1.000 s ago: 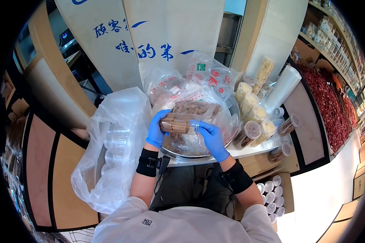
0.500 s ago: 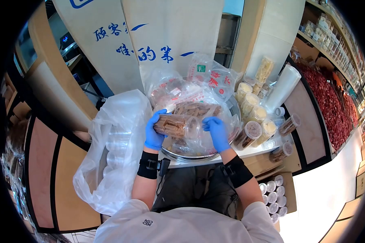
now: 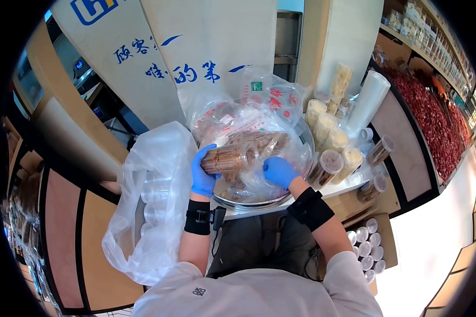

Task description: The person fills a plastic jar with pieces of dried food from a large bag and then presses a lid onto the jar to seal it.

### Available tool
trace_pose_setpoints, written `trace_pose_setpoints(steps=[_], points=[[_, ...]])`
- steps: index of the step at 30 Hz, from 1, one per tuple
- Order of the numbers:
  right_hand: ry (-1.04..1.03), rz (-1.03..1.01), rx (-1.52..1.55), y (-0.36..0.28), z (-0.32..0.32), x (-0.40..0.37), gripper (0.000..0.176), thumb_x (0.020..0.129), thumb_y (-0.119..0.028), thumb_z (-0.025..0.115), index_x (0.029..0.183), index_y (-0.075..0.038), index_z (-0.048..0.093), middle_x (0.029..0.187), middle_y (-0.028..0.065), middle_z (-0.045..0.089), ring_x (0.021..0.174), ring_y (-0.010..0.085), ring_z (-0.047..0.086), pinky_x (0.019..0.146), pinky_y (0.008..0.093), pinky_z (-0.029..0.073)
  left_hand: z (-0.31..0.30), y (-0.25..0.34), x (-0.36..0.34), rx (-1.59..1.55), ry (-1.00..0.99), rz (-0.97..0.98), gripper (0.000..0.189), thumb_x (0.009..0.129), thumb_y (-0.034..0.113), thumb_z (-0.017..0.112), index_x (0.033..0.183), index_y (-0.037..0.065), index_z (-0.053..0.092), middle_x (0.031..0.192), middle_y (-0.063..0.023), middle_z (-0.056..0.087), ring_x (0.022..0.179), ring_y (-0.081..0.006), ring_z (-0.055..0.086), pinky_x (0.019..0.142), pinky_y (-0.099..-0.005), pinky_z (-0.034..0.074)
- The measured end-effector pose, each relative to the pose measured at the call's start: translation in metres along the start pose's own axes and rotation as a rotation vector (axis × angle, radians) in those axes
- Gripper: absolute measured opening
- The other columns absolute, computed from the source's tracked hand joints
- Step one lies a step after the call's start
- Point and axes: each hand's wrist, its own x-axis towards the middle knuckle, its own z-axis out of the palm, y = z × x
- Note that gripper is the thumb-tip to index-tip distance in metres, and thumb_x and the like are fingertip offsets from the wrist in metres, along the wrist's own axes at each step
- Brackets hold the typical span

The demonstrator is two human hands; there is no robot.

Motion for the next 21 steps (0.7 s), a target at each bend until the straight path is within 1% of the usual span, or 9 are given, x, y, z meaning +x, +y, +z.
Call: trace_pose_setpoints(steps=[2,5,8,9,11,12,14,17,21], points=[[0.026,-0.188,0.45,-0.009,-0.003,0.004,0.02,0.08,-0.017,0.061,0.094,-0.003,0.062,0.091,0.0192,0.062,0.085,0.0335,0.061,0.077,0.0382,0.048,0.003,-0.001,-0.001,0.059,0.022,0.01,0.03,0.083,0.034,0.055,0.102,0.012,0.065,0.087,-0.0002,0.062,0.064,-0.0114,0.058,0.041,-0.0247,0.038],[0.059,-0.356,0.595,-0.018,-0.006,0.012,0.038,0.078,-0.021,0.069,0.11,-0.004,0.057,0.108,0.02,0.059,0.1,0.0297,0.059,0.087,0.0378,0.046,0.009,0.0,-0.003,0.084,0.029,-0.005,0.031,0.084,0.035,0.054,0.103,0.012,0.065,0.087,-0.0008,0.062,0.065,-0.012,0.058,0.041,-0.025,0.039],[-0.026,-0.389,0.244,-0.037,-0.023,0.009,0.047,0.079,-0.022,0.069,0.118,-0.004,0.05,0.108,0.0182,0.058,0.103,0.0298,0.057,0.09,0.0367,0.045,0.007,-0.002,-0.004,0.094,-0.012,-0.019,0.031,0.084,0.035,0.055,0.104,0.012,0.064,0.088,-0.0012,0.062,0.067,-0.0128,0.059,0.042,-0.0255,0.04],[-0.018,-0.382,0.262,-0.022,0.011,0.027,0.047,0.079,-0.022,0.069,0.118,-0.004,0.05,0.108,0.0182,0.058,0.103,0.0298,0.057,0.09,0.0367,0.045,0.005,-0.003,-0.004,0.122,-0.033,0.0,0.031,0.084,0.035,0.056,0.104,0.012,0.064,0.088,-0.0014,0.062,0.067,-0.0132,0.059,0.042,-0.0256,0.04],[0.184,-0.381,1.227,0.016,0.107,0.076,0.054,0.076,-0.025,0.071,0.118,-0.001,0.048,0.107,0.0191,0.056,0.101,0.0332,0.056,0.089,0.0377,0.045,0.004,-0.007,0.005,0.18,0.017,-0.029,0.031,0.084,0.035,0.055,0.104,0.012,0.064,0.087,-0.0018,0.062,0.067,-0.0138,0.059,0.042,-0.0262,0.04],[0.19,-0.374,1.239,0.012,0.102,0.068,0.054,0.076,-0.025,0.071,0.118,-0.001,0.048,0.107,0.0191,0.056,0.101,0.0332,0.056,0.089,0.0377,0.045,0.003,-0.009,0.008,0.215,0.07,-0.044,0.031,0.085,0.035,0.054,0.104,0.012,0.064,0.086,-0.0023,0.062,0.066,-0.0144,0.059,0.042,-0.0268,0.04],[0.528,-0.184,0.204,-0.001,0.065,0.041,0.064,0.072,-0.033,0.074,0.119,0.0,0.045,0.114,0.0227,0.052,0.102,0.0368,0.054,0.09,0.0402,0.045,0.004,-0.009,0.009,0.213,0.112,-0.032,0.032,0.085,0.035,0.055,0.105,0.012,0.063,0.087,-0.0022,0.061,0.066,-0.0145,0.059,0.042,-0.0273,0.04],[0.254,-0.023,0.248,-0.018,0.02,0.018,0.077,0.068,-0.039,0.076,0.123,0.003,0.041,0.121,0.0249,0.047,0.107,0.0399,0.051,0.092,0.0425,0.044,0.002,-0.011,0.009,0.204,0.121,-0.016,0.031,0.085,0.035,0.056,0.106,0.012,0.062,0.087,-0.0021,0.061,0.066,-0.0148,0.059,0.042,-0.0271,0.04],[0.251,0.025,0.239,-0.024,0.028,0.014,0.084,0.066,-0.041,0.078,0.125,0.004,0.039,0.122,0.0248,0.047,0.109,0.0402,0.051,0.093,0.0431,0.043,0.003,-0.009,0.009,0.233,0.157,-0.019,0.031,0.085,0.035,0.057,0.106,0.013,0.062,0.087,-0.0027,0.061,0.065,-0.0154,0.059,0.042,-0.0269,0.039]])
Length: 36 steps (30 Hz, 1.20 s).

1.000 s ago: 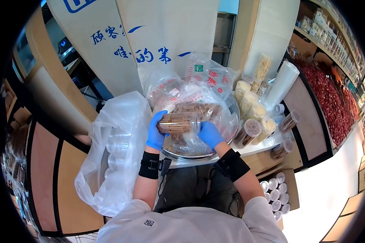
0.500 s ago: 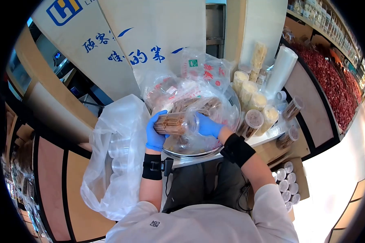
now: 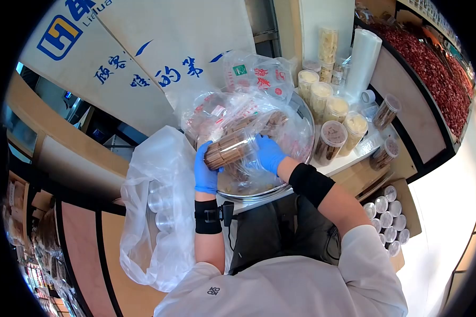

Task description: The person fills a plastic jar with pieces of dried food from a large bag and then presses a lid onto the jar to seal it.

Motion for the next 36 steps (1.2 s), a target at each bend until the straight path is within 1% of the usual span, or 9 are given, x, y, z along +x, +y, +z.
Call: trace_pose_setpoints(steps=[3,6,14,18,21,24,29,32,36], points=[[0.085,-0.196,-0.156,0.049,0.056,0.017,0.082,0.065,-0.04,0.079,0.124,0.003,0.04,0.118,0.0258,0.05,0.107,0.0398,0.052,0.092,0.0425,0.044,-0.005,-0.003,0.004,-0.019,-0.009,0.002,0.03,0.085,0.035,0.056,0.106,0.014,0.062,0.087,-0.0031,0.061,0.065,-0.0156,0.059,0.042,-0.0269,0.039],[-0.026,-0.082,0.917,0.09,0.103,0.041,0.081,0.066,-0.04,0.079,0.124,-0.001,0.04,0.117,0.0246,0.052,0.107,0.0385,0.053,0.091,0.0418,0.044,-0.006,-0.003,0.004,-0.042,-0.035,0.015,0.03,0.085,0.035,0.056,0.105,0.014,0.062,0.087,-0.0032,0.062,0.065,-0.0156,0.059,0.042,-0.0271,0.039],[0.049,-0.074,0.101,0.021,0.004,0.013,0.026,0.084,-0.02,0.057,0.103,-0.001,0.056,0.098,0.0245,0.062,0.096,0.0426,0.059,0.082,0.0445,0.048,-0.006,-0.002,0.004,-0.076,-0.055,0.044,0.031,0.084,0.035,0.057,0.105,0.013,0.063,0.086,-0.0026,0.062,0.064,-0.0154,0.06,0.041,-0.0271,0.039],[-0.115,-0.103,-0.109,0.02,-0.007,0.017,0.031,0.084,-0.023,0.059,0.106,-0.002,0.056,0.102,0.0243,0.062,0.097,0.041,0.059,0.083,0.0441,0.048,-0.006,-0.001,0.004,-0.077,-0.022,0.029,0.031,0.082,0.035,0.058,0.104,0.013,0.063,0.086,-0.0019,0.062,0.065,-0.015,0.06,0.041,-0.0271,0.039],[-0.039,-0.111,0.483,0.049,0.035,0.02,0.036,0.085,-0.027,0.06,0.108,0.0,0.056,0.104,0.0243,0.061,0.099,0.039,0.059,0.083,0.0429,0.048,-0.006,-0.003,0.004,-0.069,-0.036,0.035,0.031,0.082,0.035,0.058,0.104,0.013,0.063,0.087,-0.0015,0.062,0.066,-0.0147,0.06,0.041,-0.027,0.039],[0.065,-0.12,-0.099,0.023,0.023,0.01,0.038,0.087,-0.027,0.059,0.113,0.0,0.055,0.109,0.0211,0.061,0.099,0.0333,0.061,0.084,0.0396,0.048,-0.005,-0.003,0.004,-0.067,-0.056,0.036,0.031,0.082,0.035,0.058,0.104,0.014,0.063,0.088,-0.0011,0.062,0.068,-0.0142,0.06,0.041,-0.0267,0.039],[-0.09,0.371,1.518,0.018,0.027,0.022,0.036,0.097,-0.025,0.044,0.12,0.0,0.053,0.112,0.0108,0.061,0.098,0.0189,0.058,0.088,0.0314,0.045,-0.003,0.001,0.0,-0.078,-0.092,0.01,0.03,0.083,0.035,0.058,0.101,0.013,0.064,0.086,-0.0005,0.06,0.066,-0.0124,0.059,0.043,-0.0251,0.04],[-0.101,0.137,0.965,0.033,0.033,0.023,0.039,0.099,-0.027,0.038,0.123,0.0,0.052,0.115,0.0116,0.059,0.101,0.018,0.056,0.09,0.0305,0.044,-0.004,0.001,-0.001,-0.079,-0.158,-0.051,0.036,0.084,0.037,0.053,0.106,0.011,0.064,0.091,-0.0018,0.065,0.071,-0.0132,0.061,0.043,-0.025,0.04],[-0.292,0.328,1.358,0.048,0.044,0.031,0.039,0.099,-0.026,0.037,0.127,-0.002,0.048,0.117,0.0135,0.057,0.101,0.0178,0.055,0.088,0.0315,0.045,0.01,0.008,-0.013,-0.089,-0.19,-0.168,0.039,0.084,0.039,0.052,0.106,0.01,0.064,0.091,-0.0021,0.066,0.068,-0.0125,0.061,0.042,-0.0238,0.038]])
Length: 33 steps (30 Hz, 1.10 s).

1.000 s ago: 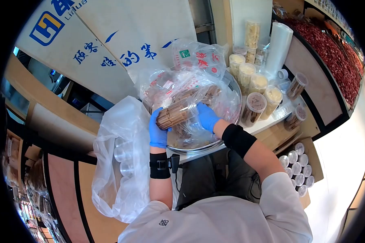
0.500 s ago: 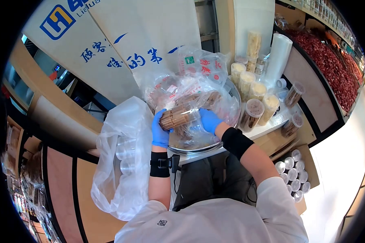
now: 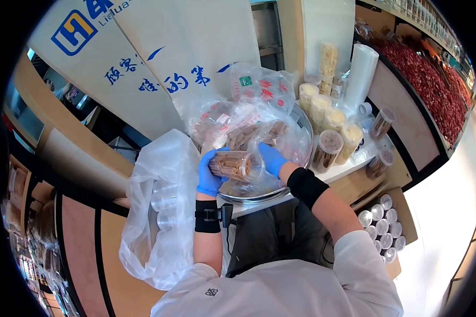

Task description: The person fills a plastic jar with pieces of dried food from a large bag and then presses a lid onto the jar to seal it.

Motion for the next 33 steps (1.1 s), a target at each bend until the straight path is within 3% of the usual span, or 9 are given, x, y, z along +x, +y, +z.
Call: trace_pose_setpoints(steps=[2,6,12,14,17,21,23,26,33], points=[[0.149,0.23,0.511,-0.054,0.057,-0.052,0.035,0.098,-0.023,0.037,0.125,-0.003,0.048,0.117,0.0152,0.056,0.1,0.02,0.057,0.085,0.0335,0.047,-0.002,0.0,0.0,0.058,-0.021,-0.014,0.039,0.084,0.039,0.052,0.105,0.009,0.065,0.09,-0.0019,0.066,0.067,-0.0124,0.061,0.041,-0.0236,0.037],[-0.013,0.251,0.632,0.004,0.01,-0.005,0.03,0.096,-0.019,0.042,0.121,-0.003,0.049,0.114,0.0157,0.057,0.098,0.0234,0.059,0.083,0.0353,0.048,-0.006,-0.002,0.004,0.182,-0.062,-0.042,0.038,0.083,0.039,0.052,0.103,0.01,0.066,0.086,-0.0017,0.066,0.062,-0.0127,0.06,0.04,-0.0234,0.035],[-0.171,-0.415,-0.705,0.152,-0.097,0.147,0.029,0.091,-0.02,0.052,0.115,-0.003,0.052,0.102,0.0135,0.06,0.091,0.0252,0.061,0.081,0.0346,0.049,-0.006,0.0,0.002,0.117,-0.012,-0.01,0.037,0.083,0.037,0.053,0.104,0.01,0.066,0.085,-0.0022,0.066,0.06,-0.0129,0.059,0.038,-0.023,0.034],[-0.105,-0.571,-0.512,0.119,-0.065,0.113,0.028,0.088,-0.02,0.054,0.11,-0.002,0.055,0.097,0.0156,0.062,0.088,0.0258,0.061,0.08,0.0351,0.049,-0.005,0.001,0.001,0.111,-0.009,-0.007,0.037,0.083,0.037,0.053,0.104,0.01,0.066,0.085,-0.0023,0.066,0.06,-0.013,0.059,0.038,-0.023,0.034],[-0.042,0.217,0.676,0.003,0.014,0.005,0.024,0.086,-0.017,0.054,0.104,-0.001,0.059,0.096,0.0175,0.062,0.088,0.0278,0.061,0.08,0.0361,0.048,-0.004,0.002,0.0,0.117,-0.027,-0.009,0.033,0.083,0.036,0.056,0.1,0.01,0.067,0.083,-0.0014,0.066,0.062,-0.0119,0.059,0.04,-0.0249,0.036],[-0.048,0.192,0.61,-0.01,-0.001,-0.004,0.023,0.083,-0.015,0.057,0.101,-0.002,0.059,0.101,0.0193,0.062,0.089,0.0323,0.061,0.078,0.0375,0.048,-0.009,0.002,0.002,0.08,-0.021,0.01,0.034,0.083,0.036,0.056,0.1,0.009,0.066,0.083,-0.0015,0.065,0.062,-0.0124,0.06,0.039,-0.0253,0.038],[0.07,-0.471,-0.696,-0.006,-0.026,0.003,0.022,0.079,-0.014,0.06,0.097,-0.003,0.06,0.1,0.0191,0.062,0.087,0.0333,0.061,0.076,0.0387,0.049,-0.01,0.001,0.005,0.062,-0.009,0.03,0.034,0.083,0.036,0.056,0.101,0.009,0.066,0.083,-0.0016,0.065,0.062,-0.0125,0.06,0.039,-0.0255,0.039],[0.146,-0.216,-1.345,-0.081,0.014,-0.06,0.023,0.073,-0.014,0.064,0.093,-0.003,0.061,0.096,0.0208,0.062,0.088,0.0349,0.061,0.075,0.0404,0.048,-0.015,-0.002,0.01,0.012,0.004,0.065,0.033,0.084,0.035,0.055,0.101,0.009,0.066,0.084,-0.0015,0.065,0.063,-0.0127,0.06,0.038,-0.0255,0.039],[0.169,-0.361,-1.408,-0.048,0.007,-0.067,0.022,0.071,-0.012,0.066,0.091,-0.003,0.061,0.091,0.0212,0.061,0.087,0.0347,0.06,0.076,0.0413,0.048,-0.017,-0.003,0.01,0.032,0.009,0.06,0.036,0.083,0.037,0.054,0.104,0.01,0.066,0.086,-0.0011,0.065,0.063,-0.0131,0.06,0.039,-0.0252,0.037]])
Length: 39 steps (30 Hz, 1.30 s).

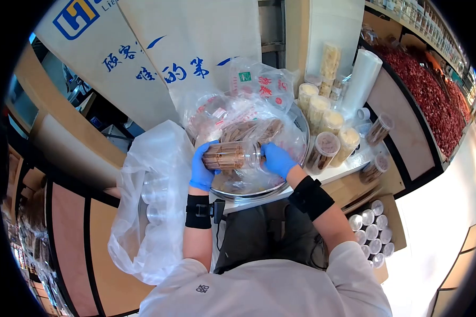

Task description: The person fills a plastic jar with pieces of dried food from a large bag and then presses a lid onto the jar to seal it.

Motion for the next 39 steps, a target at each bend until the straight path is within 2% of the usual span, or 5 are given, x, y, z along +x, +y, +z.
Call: trace_pose_setpoints(steps=[3,8,14,23,39], points=[[0.007,0.054,0.117,0.008,0.006,0.004,0.024,0.071,-0.008,0.067,0.094,-0.004,0.06,0.087,0.0168,0.061,0.082,0.0293,0.061,0.074,0.0376,0.049,-0.001,0.0,-0.001,-0.005,0.002,0.01,0.033,0.083,0.035,0.055,0.102,0.011,0.066,0.087,-0.0008,0.065,0.064,-0.0126,0.06,0.04,-0.0254,0.037],[0.459,0.052,0.788,-0.014,-0.022,-0.002,0.024,0.079,-0.004,0.068,0.1,-0.004,0.057,0.089,0.0018,0.059,0.076,0.0115,0.057,0.069,0.0261,0.048,0.002,-0.004,0.004,-0.083,0.118,0.096,0.029,0.084,0.033,0.056,0.1,0.012,0.066,0.087,0.0,0.064,0.067,-0.0122,0.06,0.042,-0.0252,0.038],[0.061,0.018,1.241,-0.021,-0.039,-0.008,0.022,0.086,-0.009,0.064,0.107,-0.002,0.061,0.095,0.0032,0.063,0.08,0.0111,0.06,0.071,0.0255,0.049,-0.003,-0.005,0.006,-0.029,0.2,0.067,0.026,0.081,0.037,0.06,0.096,0.016,0.064,0.085,0.0006,0.063,0.069,-0.0123,0.06,0.046,-0.0268,0.04],[-0.125,0.011,1.106,-0.014,-0.037,-0.009,0.028,0.09,-0.014,0.06,0.115,0.0,0.061,0.108,0.007,0.063,0.098,0.014,0.06,0.09,0.0291,0.049,0.001,-0.004,0.004,0.075,0.186,0.009,0.028,0.079,0.037,0.061,0.097,0.016,0.064,0.083,0.0007,0.062,0.069,-0.0132,0.059,0.046,-0.0275,0.04],[-0.353,-0.006,1.006,-0.033,-0.045,-0.011,0.029,0.09,-0.009,0.059,0.118,-0.001,0.059,0.112,0.0064,0.062,0.099,0.0144,0.059,0.09,0.0309,0.049,0.003,-0.004,0.002,0.185,0.09,0.054,0.025,0.082,0.035,0.061,0.095,0.013,0.06,0.077,0.0,0.057,0.061,-0.0109,0.056,0.039,-0.0255,0.038]])
